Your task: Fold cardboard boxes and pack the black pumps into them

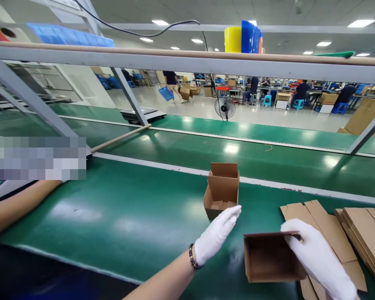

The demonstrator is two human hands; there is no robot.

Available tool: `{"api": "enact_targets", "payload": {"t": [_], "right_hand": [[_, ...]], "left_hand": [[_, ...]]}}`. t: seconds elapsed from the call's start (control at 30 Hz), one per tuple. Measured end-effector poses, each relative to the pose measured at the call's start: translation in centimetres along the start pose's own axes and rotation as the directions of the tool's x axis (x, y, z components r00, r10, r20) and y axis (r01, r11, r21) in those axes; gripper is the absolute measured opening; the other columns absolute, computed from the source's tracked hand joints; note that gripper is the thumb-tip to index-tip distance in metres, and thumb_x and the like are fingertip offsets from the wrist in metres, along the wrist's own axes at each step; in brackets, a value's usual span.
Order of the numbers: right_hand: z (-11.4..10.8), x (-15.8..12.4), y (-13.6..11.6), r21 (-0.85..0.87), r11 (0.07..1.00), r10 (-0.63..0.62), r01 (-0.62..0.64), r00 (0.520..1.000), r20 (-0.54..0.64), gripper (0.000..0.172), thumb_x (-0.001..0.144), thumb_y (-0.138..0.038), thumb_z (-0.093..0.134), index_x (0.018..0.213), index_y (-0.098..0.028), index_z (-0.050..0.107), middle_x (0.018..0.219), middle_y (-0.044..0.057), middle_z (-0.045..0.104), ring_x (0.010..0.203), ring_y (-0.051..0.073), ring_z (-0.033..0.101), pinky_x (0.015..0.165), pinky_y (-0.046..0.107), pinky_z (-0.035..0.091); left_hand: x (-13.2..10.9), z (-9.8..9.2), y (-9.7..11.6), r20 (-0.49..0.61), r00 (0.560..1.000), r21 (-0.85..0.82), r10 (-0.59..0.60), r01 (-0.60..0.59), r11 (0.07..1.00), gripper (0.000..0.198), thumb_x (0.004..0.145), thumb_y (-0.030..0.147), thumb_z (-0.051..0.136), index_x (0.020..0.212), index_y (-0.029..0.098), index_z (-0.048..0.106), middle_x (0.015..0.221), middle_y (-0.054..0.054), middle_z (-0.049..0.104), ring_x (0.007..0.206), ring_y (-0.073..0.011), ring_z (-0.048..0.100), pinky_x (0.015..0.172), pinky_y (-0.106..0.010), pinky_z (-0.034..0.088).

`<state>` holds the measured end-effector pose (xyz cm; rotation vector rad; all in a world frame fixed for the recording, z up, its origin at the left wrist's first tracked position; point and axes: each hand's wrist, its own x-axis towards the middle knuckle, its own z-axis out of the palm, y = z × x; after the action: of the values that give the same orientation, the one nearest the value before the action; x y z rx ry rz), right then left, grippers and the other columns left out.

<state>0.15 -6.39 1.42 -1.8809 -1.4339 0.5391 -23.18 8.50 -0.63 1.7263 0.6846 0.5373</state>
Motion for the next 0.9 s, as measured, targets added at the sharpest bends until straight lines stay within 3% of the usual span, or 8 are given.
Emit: {"api": "enact_targets", "payload": {"t": [0.1,0.23,0.33,0.47,0.53,0.63,0.77,0.9], "right_hand": [[2.8,1.5,0.9,0.007,0.997,0.076,-0.077,0.993,0.088,0.027,0.079,-0.032,0.044,0.094,-0.02,0.064,0.099,0.005,0.063,0.095,0.024,0.057,0.088,0.036,0.045],[5.1,1.9,1.2,-0.025,0.98,0.194,-0.197,0.977,-0.084,0.05,0.076,-0.051,0.053,0.119,-0.024,0.055,0.124,0.005,0.051,0.089,0.022,0.058,0.085,0.037,0.047],[5.4,1.5,1.1,-0.071,0.96,0.259,-0.271,0.955,-0.145,0.06,0.074,-0.056,0.056,0.125,-0.025,0.051,0.128,0.005,0.048,0.09,0.024,0.058,0.087,0.041,0.046],[5.5,1.6,1.3,0.265,0.942,0.215,-0.208,0.977,0.002,0.056,0.08,-0.053,0.052,0.123,-0.018,0.052,0.123,0.009,0.053,0.106,0.027,0.053,0.097,0.041,0.041],[5.8,1.8,1.5,0.403,0.902,0.168,-0.156,0.986,0.008,0.053,0.082,-0.052,0.051,0.122,-0.018,0.053,0.126,0.008,0.051,0.116,0.026,0.046,0.103,0.042,0.034],[6.8,1.9,1.6,0.506,0.852,0.16,-0.131,0.987,-0.015,0.052,0.081,-0.051,0.054,0.122,-0.019,0.053,0.128,0.008,0.049,0.121,0.026,0.042,0.105,0.043,0.031],[8.2,2.1,0.5,0.547,0.829,0.129,-0.115,0.992,0.013,0.046,0.082,-0.047,0.054,0.119,-0.02,0.055,0.123,0.007,0.053,0.114,0.026,0.048,0.101,0.042,0.037],[6.8,2.9,-1.0,0.403,0.914,0.015,-0.04,0.998,0.065,0.028,0.083,-0.041,0.05,0.094,-0.021,0.065,0.1,0.004,0.064,0.095,0.025,0.057,0.088,0.037,0.045]], "left_hand": [[-1.1,0.8,-1.1,-0.005,1.0,0.055,0.001,-0.001,0.999,0.059,0.086,0.052,0.041,0.135,0.02,0.035,0.126,-0.01,0.047,0.116,-0.0211,0.045,0.101,-0.038,0.036],[-1.7,0.8,-1.8,-0.047,0.996,0.141,-0.082,0.088,0.986,0.079,0.078,0.056,0.052,0.141,0.018,0.021,0.11,-0.009,0.051,0.098,-0.0206,0.052,0.09,-0.037,0.043],[-1.4,0.7,-1.8,-0.034,0.989,0.191,-0.142,0.146,0.971,0.084,0.076,0.054,0.055,0.142,0.02,0.017,0.103,-0.006,0.057,0.092,-0.0216,0.055,0.088,-0.038,0.043],[-0.6,0.8,-2.0,-0.007,0.994,0.15,-0.112,0.111,0.982,0.065,0.084,0.047,0.043,0.14,0.019,0.026,0.121,-0.009,0.054,0.11,-0.0234,0.05,0.098,-0.036,0.038],[-0.5,0.8,-2.1,-0.033,0.995,0.125,-0.099,0.102,0.987,0.062,0.085,0.045,0.042,0.139,0.018,0.028,0.129,-0.01,0.049,0.116,-0.0233,0.047,0.1,-0.035,0.036],[-0.9,0.4,-2.4,-0.05,0.993,0.118,-0.109,0.114,0.986,0.06,0.085,0.046,0.042,0.138,0.019,0.031,0.119,-0.009,0.056,0.112,-0.0228,0.05,0.097,-0.034,0.039],[-2.4,-0.9,-2.6,-0.106,0.984,0.157,-0.146,0.161,0.974,0.057,0.085,0.05,0.041,0.133,0.02,0.039,0.094,-0.005,0.063,0.09,-0.0198,0.057,0.086,-0.033,0.046],[-3.7,-2.3,-2.6,-0.179,0.974,0.182,-0.138,0.171,0.968,0.051,0.086,0.051,0.038,0.124,0.019,0.048,0.086,-0.004,0.062,0.08,-0.0174,0.057,0.079,-0.032,0.047]]}}
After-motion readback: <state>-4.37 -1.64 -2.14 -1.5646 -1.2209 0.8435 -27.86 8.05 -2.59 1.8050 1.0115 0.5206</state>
